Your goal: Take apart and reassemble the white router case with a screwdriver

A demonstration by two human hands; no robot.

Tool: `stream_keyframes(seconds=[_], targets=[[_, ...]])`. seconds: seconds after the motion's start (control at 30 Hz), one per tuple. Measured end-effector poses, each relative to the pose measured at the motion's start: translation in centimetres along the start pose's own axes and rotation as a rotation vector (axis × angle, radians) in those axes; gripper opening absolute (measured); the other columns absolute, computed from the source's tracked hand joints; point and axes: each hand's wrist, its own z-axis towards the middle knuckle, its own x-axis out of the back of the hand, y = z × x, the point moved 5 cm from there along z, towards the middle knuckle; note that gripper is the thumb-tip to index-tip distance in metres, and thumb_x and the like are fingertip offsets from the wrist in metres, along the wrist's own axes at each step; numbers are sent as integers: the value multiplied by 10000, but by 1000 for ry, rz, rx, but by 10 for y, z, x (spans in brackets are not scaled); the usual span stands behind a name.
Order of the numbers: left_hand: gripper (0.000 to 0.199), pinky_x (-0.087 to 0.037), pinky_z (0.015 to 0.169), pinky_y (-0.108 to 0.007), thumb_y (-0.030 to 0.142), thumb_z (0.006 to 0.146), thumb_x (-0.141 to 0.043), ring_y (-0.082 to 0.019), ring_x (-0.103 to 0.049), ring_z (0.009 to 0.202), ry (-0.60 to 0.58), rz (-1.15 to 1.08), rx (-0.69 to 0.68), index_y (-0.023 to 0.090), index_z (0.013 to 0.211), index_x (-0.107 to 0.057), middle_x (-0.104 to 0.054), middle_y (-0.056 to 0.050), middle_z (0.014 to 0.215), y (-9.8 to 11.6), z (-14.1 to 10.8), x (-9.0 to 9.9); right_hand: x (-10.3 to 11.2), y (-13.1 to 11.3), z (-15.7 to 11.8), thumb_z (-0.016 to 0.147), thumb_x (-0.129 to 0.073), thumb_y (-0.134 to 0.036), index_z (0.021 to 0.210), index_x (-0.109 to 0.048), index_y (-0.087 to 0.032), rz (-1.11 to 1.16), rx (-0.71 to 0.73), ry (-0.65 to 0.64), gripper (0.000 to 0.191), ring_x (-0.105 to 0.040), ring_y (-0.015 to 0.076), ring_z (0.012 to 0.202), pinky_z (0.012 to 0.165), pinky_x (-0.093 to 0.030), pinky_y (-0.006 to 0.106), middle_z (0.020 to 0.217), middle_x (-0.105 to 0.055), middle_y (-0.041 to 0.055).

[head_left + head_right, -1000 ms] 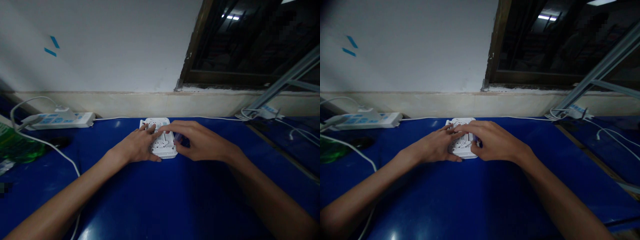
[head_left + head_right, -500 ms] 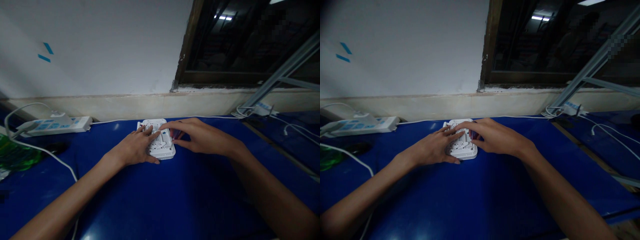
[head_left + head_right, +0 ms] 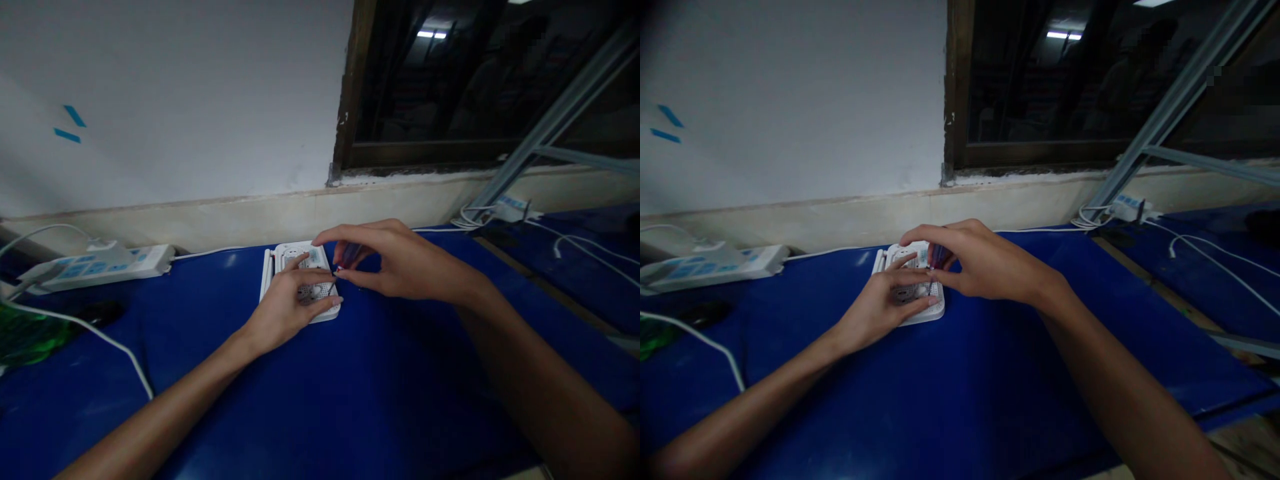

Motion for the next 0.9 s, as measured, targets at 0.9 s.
stream_keyframes(seconds=[0.9], targets=[[179,-471,710,-290,169,876,-619,-214,-690,895,-470,454,-347,216,984,-753,-736,-50,992,21,95,-82,-14,182,-124,664,-821,-245,1304,-540,-213,683,-663,437,699,-698,170,692,713,-584,336,844,-735,23]])
